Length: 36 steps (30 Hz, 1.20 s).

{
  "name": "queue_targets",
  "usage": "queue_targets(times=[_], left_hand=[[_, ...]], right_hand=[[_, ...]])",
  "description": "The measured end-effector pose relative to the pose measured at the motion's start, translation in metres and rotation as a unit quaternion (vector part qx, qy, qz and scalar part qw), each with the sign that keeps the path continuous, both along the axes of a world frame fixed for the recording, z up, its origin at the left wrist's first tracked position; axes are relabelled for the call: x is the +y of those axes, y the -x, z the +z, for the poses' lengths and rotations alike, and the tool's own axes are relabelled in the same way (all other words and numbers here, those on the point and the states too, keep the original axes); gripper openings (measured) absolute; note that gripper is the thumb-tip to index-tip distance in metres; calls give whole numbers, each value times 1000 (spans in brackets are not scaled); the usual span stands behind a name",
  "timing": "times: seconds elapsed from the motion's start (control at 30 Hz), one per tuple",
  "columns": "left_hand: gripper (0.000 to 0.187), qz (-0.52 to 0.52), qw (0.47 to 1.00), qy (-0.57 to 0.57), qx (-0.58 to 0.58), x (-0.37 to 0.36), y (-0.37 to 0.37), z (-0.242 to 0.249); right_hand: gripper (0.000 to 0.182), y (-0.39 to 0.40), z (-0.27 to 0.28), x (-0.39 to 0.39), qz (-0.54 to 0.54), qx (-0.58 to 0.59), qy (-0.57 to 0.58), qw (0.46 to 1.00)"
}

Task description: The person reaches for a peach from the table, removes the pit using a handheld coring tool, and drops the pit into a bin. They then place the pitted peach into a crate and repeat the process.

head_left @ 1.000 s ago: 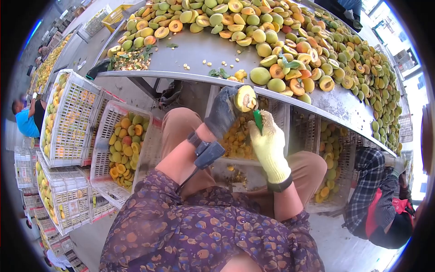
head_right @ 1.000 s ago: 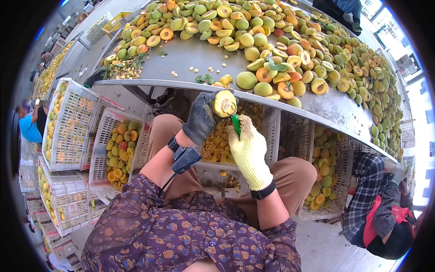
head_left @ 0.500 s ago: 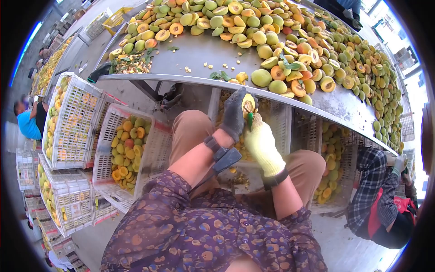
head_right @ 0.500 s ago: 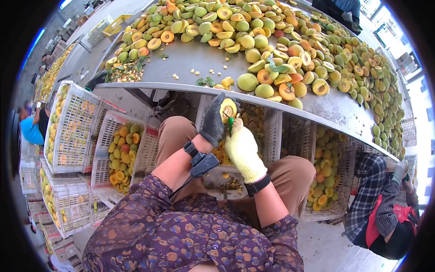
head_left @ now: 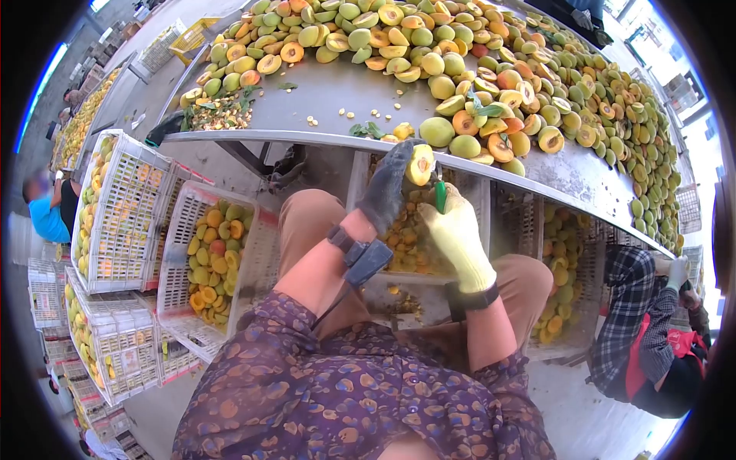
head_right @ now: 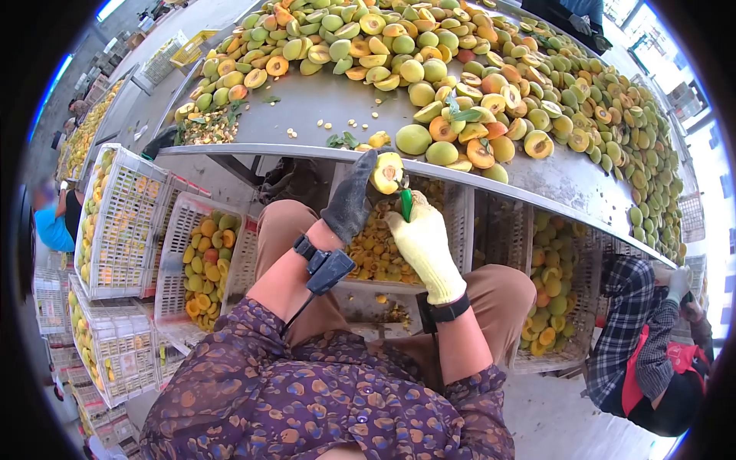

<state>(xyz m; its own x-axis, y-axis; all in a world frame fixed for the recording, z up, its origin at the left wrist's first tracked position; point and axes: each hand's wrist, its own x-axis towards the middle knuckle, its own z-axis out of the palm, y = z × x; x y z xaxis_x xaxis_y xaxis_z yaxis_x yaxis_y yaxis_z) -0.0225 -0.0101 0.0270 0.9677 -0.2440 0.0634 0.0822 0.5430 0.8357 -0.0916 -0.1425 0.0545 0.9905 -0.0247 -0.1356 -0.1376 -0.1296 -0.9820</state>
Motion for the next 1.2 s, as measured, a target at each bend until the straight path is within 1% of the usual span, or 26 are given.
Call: queue_targets(times=[0.03, 0.07, 0.13, 0.2, 0.27, 0.4, 0.43, 0.47, 0.5, 0.57, 0.6, 0.63, 0.67, 0.7, 0.73, 0.77, 0.8, 0.83, 0.87, 0.93, 0.97, 1.0, 1.07, 1.1, 1.13, 1.2], left_hand=[[35, 116, 981, -95, -120, -5, 4, -12], [35, 116, 981, -98, -118, -3, 1, -22], [39, 65, 993, -92, 26, 0, -7, -24], [41, 77, 992, -67, 74, -3, -4, -30], [43, 101, 988, -108, 33, -2, -5, -37], [40, 94, 982, -158, 34, 5, -16, -63], [36, 122, 949, -286, -59, 8, -15, -64], [33, 145, 890, -406, -150, 11, -15, -65], [33, 143, 890, -407, -149, 13, -13, -60], [29, 126, 854, -475, -174, 15, -6, -44], [29, 125, 853, -476, -172, 18, -8, -47], [30, 74, 838, -512, -176, 21, -16, -55], [30, 21, 818, -545, -181, 24, -25, -63], [31, -43, 882, -466, -54, 22, -34, -77], [31, -46, 880, -470, -56, 18, -28, -52], [30, -9, 944, -331, 0, 14, -20, -27], [30, 27, 981, -181, 59, 9, -10, -9], [30, 185, 886, -315, -287, 6, -3, -27], [30, 180, 886, -316, -288, 0, 2, -44], [30, 217, 913, -270, -216, -13, 22, -21], [29, 182, 955, -210, -98, -14, 21, -14], [29, 176, 956, -215, -96, -11, 20, -8], [32, 119, 972, -203, 21, -3, 14, 1], [35, 82, 988, -111, 63, -2, 10, 0], [35, 77, 988, -115, 66, -1, 10, -3], [39, 35, 980, -163, 112, 1, 8, -3]], right_hand=[[27, 4, 6, 0, -6, -36, 172, 984], [23, 6, 8, 1, -14, -73, 338, 938], [24, 8, 6, 5, -3, -56, 327, 943], [23, 10, 8, 9, 6, -54, 377, 925], [24, 9, 4, 10, 9, -51, 386, 921], [26, 11, -5, 11, 20, -50, 437, 898], [26, 12, -9, 12, 20, -49, 435, 899], [24, 12, -13, 14, 32, -56, 454, 889], [22, 12, -16, 14, 45, -62, 472, 878], [21, 14, -17, 13, 57, -52, 462, 884], [20, 14, -17, 11, 69, -47, 451, 889], [20, 12, -16, 8, 69, -45, 449, 890], [20, 10, -15, 3, 101, -32, 356, 928], [20, 10, -13, 1, 132, -18, 260, 957], [20, 9, -9, 1, 128, -18, 256, 958], [21, 9, -3, 3, 101, 45, 126, 986], [21, 9, -1, 3, 72, 108, -5, 991], [21, 8, -3, 5, 57, 101, -33, 993], [21, 9, -3, 7, 53, 102, -36, 993], [20, 11, 3, 12, 67, 80, -63, 993], [20, 12, 6, 11, 63, 83, -68, 992], [20, 12, 9, 10, 93, 91, -30, 991], [20, 10, 12, 6, 118, 100, 2, 988], [22, 10, 12, 2, 159, 112, 34, 980], [24, 11, 11, -1, 201, 123, 65, 970], [28, 12, 10, -4, 210, 122, 70, 968]])
